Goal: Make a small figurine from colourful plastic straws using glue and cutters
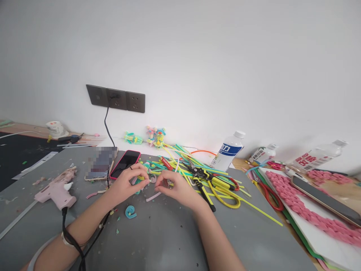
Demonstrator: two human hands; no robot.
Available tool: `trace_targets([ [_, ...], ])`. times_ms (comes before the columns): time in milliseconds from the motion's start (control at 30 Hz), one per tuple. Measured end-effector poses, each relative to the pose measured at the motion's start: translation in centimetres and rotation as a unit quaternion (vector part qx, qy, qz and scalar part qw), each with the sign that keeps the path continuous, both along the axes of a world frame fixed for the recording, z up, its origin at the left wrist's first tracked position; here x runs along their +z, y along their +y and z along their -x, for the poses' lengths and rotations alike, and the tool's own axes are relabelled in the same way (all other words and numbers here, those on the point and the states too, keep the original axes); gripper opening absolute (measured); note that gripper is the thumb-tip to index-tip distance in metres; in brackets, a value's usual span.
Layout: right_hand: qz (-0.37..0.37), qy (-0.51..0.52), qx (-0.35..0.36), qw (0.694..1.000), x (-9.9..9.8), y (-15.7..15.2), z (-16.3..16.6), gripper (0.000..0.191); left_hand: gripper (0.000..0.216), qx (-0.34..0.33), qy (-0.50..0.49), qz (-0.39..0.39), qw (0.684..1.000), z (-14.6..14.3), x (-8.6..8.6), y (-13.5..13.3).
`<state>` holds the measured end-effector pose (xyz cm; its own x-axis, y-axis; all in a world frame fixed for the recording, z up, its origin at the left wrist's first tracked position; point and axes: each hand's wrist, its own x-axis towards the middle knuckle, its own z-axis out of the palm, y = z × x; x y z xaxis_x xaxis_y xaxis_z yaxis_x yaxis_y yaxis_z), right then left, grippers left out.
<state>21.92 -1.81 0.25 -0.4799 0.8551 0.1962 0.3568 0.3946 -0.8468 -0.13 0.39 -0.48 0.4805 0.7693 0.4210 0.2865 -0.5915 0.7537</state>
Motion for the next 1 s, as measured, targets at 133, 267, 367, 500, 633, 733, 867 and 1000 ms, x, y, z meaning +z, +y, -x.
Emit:
trace_targets([
  [133, 0.066, -0.061, 0.030, 0.996, -0.9, -0.9, -2.1, 0.012, 0.015, 0.019, -0.007, 0.009, 1.000, 0.0, 0.1, 0.0],
  [267, 0.057, -0.076, -0.003, 0.995, -2.2, -1.9, -2.6, 0.009, 0.015, 0.036, -0.018, 0.019, 0.999, 0.0, -0.2, 0.1],
  [367, 0.052, -0.070, -0.002, 0.996, -2.7, -2.0, -2.6, 0.013, 0.015, 0.036, -0.019, 0.023, 0.999, 0.1, -0.3, 0.2],
  [500, 0.066, -0.079, 0.004, 0.995, -2.8, -1.6, -2.6, 0.015, 0.016, 0.039, -0.019, 0.027, 0.999, 0.1, -0.5, 0.3],
  [633, 0.073, -0.106, 0.007, 0.992, -2.4, -1.4, -2.4, 0.011, 0.016, 0.041, -0.022, 0.027, 0.999, 0.0, -0.7, 0.3],
  [733, 0.084, -0.123, 0.016, 0.989, -2.0, -1.4, -2.1, 0.008, 0.016, 0.039, -0.024, 0.027, 0.999, 0.0, -0.7, 0.3],
  [867, 0.093, -0.139, 0.027, 0.986, -1.7, -1.3, -1.9, 0.009, 0.016, 0.041, -0.025, 0.028, 0.998, 0.1, -0.7, 0.4],
  [1000, 0.085, -0.152, 0.035, 0.984, -1.7, -1.1, -1.9, 0.010, 0.016, 0.040, -0.025, 0.034, 0.998, 0.1, -0.6, 0.3],
])
